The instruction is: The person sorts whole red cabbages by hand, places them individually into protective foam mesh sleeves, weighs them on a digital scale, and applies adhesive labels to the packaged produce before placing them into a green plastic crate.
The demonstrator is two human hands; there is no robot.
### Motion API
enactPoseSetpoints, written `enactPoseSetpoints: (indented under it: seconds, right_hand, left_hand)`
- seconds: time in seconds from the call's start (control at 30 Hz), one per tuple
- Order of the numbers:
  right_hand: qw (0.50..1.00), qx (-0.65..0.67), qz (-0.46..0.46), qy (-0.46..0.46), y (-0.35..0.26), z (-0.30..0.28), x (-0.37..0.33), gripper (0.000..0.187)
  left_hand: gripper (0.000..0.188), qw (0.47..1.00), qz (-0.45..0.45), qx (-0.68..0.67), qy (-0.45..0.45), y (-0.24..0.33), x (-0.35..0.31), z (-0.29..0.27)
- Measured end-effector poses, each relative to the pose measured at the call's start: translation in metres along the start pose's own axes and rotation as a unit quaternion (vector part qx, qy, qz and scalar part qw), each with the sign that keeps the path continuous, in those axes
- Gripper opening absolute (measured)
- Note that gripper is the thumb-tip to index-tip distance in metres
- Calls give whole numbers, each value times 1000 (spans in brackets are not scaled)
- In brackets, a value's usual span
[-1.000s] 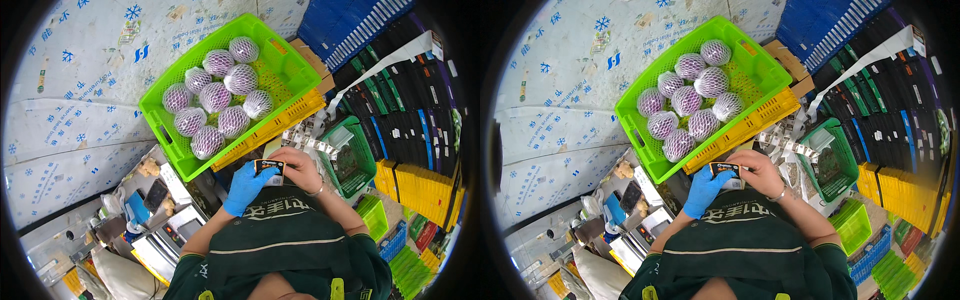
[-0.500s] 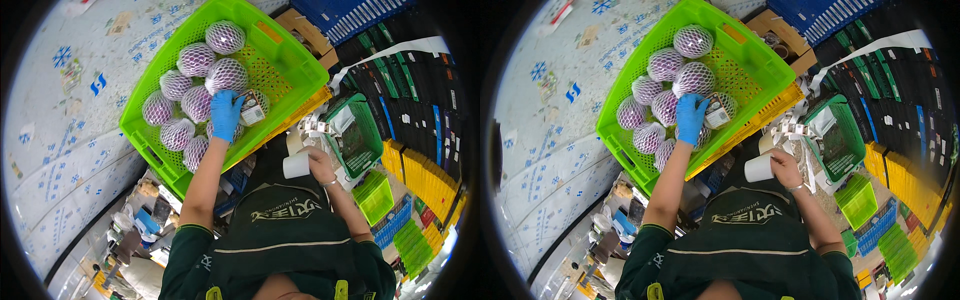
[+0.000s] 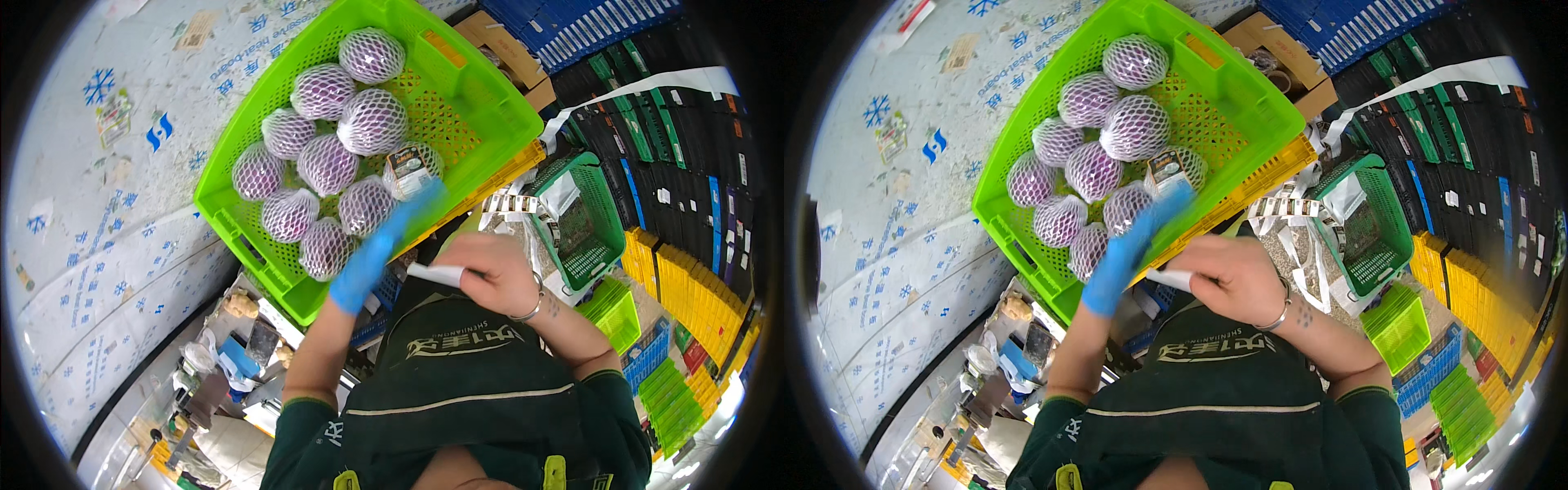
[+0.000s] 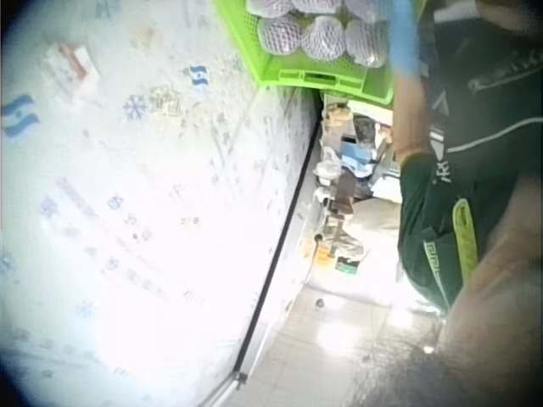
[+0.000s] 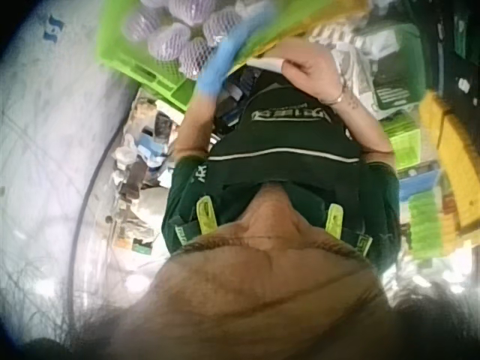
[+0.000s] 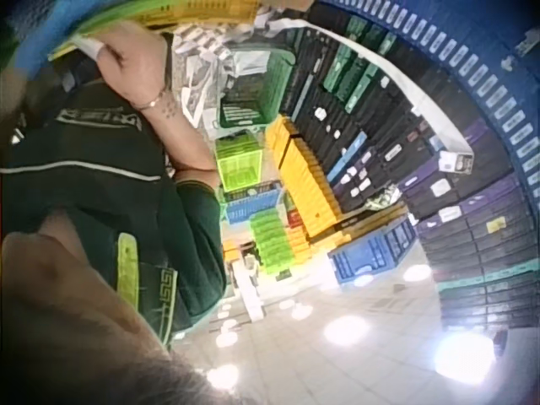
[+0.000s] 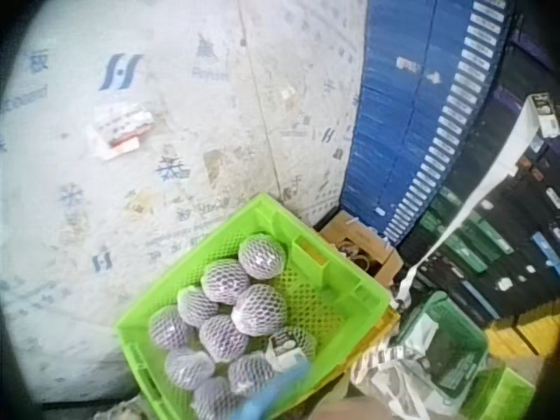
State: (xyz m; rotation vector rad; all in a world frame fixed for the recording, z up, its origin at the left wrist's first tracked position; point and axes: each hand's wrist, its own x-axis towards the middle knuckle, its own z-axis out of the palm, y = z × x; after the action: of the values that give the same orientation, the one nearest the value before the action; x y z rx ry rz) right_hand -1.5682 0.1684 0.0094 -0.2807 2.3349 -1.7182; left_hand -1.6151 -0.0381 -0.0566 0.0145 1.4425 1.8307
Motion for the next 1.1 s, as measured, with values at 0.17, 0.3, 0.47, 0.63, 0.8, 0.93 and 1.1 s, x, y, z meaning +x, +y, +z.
enactPoseSetpoints:
  seconds: [0.17, 0.3, 0.47, 0.63, 0.8, 0.93, 1.1]
  right_hand:
    - [958, -257, -58, 111, 6, -16, 38, 37]
    - [962, -186, -193, -45, -22, 30, 21, 45]
    - [994, 33, -15, -102, -11, 60, 6, 30]
    - [934, -149, 283, -159, 76, 58, -43, 42]
    - [928, 33, 288, -234, 50, 42, -45, 23]
    - [974, -23, 50, -220, 42, 45, -26, 33]
    - [954, -104, -124, -251, -5, 64, 5, 20]
  left_hand:
    - [32, 984, -104, -141, 39, 8, -90, 59]
    - [24, 989, -46, -61, 124, -11, -100, 44]
    - [20, 940, -18, 241, 241, -7, -110, 25]
    - [24, 930, 72, 179, 313, -31, -80, -34]
    - [35, 739, 118, 554, 365, -65, -15, -98]
    - [68, 687, 291, 591, 306, -33, -2, -82]
    - [79, 649, 174, 737, 72, -72, 13, -97]
